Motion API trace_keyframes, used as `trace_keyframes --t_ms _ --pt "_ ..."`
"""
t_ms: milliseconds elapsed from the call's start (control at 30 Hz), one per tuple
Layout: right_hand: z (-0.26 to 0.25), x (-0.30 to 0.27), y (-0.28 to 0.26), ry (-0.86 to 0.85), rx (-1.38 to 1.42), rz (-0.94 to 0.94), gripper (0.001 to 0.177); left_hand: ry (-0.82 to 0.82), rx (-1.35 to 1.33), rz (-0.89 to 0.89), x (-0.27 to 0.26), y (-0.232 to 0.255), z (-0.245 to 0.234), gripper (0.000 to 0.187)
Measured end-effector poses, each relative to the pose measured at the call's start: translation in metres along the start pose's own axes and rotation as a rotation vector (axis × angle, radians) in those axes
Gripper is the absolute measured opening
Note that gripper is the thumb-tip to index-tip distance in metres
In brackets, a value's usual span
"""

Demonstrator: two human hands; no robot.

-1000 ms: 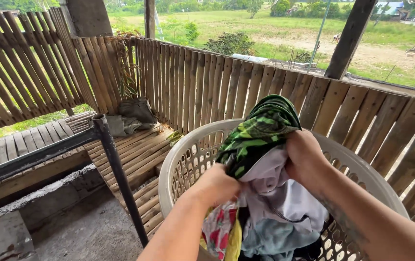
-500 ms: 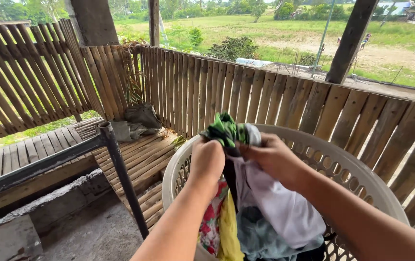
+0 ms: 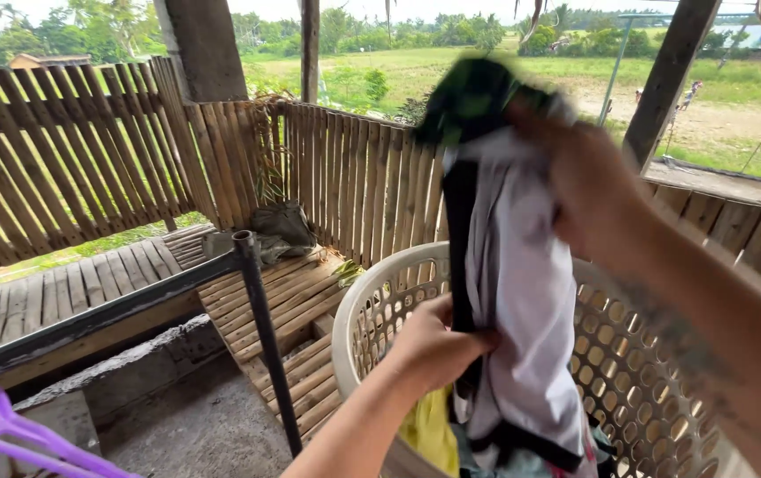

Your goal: The person takes various items of clothing from a laundry basket and puts them on plastic hangers, then hangs them onto a metal laundry rack.

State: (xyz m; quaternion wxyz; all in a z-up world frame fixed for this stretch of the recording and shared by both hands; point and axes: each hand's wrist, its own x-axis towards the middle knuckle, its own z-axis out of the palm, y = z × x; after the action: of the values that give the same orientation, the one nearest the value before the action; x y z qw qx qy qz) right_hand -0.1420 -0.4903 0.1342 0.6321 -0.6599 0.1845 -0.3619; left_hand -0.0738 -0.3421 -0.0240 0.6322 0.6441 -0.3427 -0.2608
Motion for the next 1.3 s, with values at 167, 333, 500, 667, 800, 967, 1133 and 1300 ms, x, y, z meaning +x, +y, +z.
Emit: trace_keyframes --t_ms 167,333,500,667,800,967,1133,1300 --pt "0.021 -0.043 -0.066 -0.145 0.410 0.030 0.022 0.035 -0.110 -0.059 -0.001 -0.005 -0.004 0.023" --pt "-0.014 -0.008 -0.023 0.044 -0.112 -0.052 0.027 0.169 -0.253 -0.050 -0.034 0.047 -0.037 0.020" --pt "0.008 -0.045 -0.010 -0.135 -0.911 0.091 0.036 0.262 -0.455 -0.078 -0.052 0.102 -0.053 0.030" --pt "0.023 -0.053 0.017 -0.482 -0.682 0.033 0.043 0.188 -0.487 0.118 -0.094 0.155 -0.058 0.039" --pt "0.050 -0.092 -0.005 -0.690 -0.565 0.200 0.046 0.140 -0.286 0.176 -0.125 0.184 -0.070 0.043" --pt "0.059 -0.088 -0.012 -0.872 -0.447 -0.135 0.061 0.157 -0.042 0.190 -0.140 0.180 -0.092 0.035" --pt "0.085 -0.112 -0.020 -1.079 0.207 0.362 0.055 0.305 0.127 0.223 -0.164 0.180 -0.119 0.030" --pt "0.138 -0.154 -0.023 -0.712 0.149 0.343 0.017 0.370 0.258 0.090 -0.206 0.184 -0.161 0.030"
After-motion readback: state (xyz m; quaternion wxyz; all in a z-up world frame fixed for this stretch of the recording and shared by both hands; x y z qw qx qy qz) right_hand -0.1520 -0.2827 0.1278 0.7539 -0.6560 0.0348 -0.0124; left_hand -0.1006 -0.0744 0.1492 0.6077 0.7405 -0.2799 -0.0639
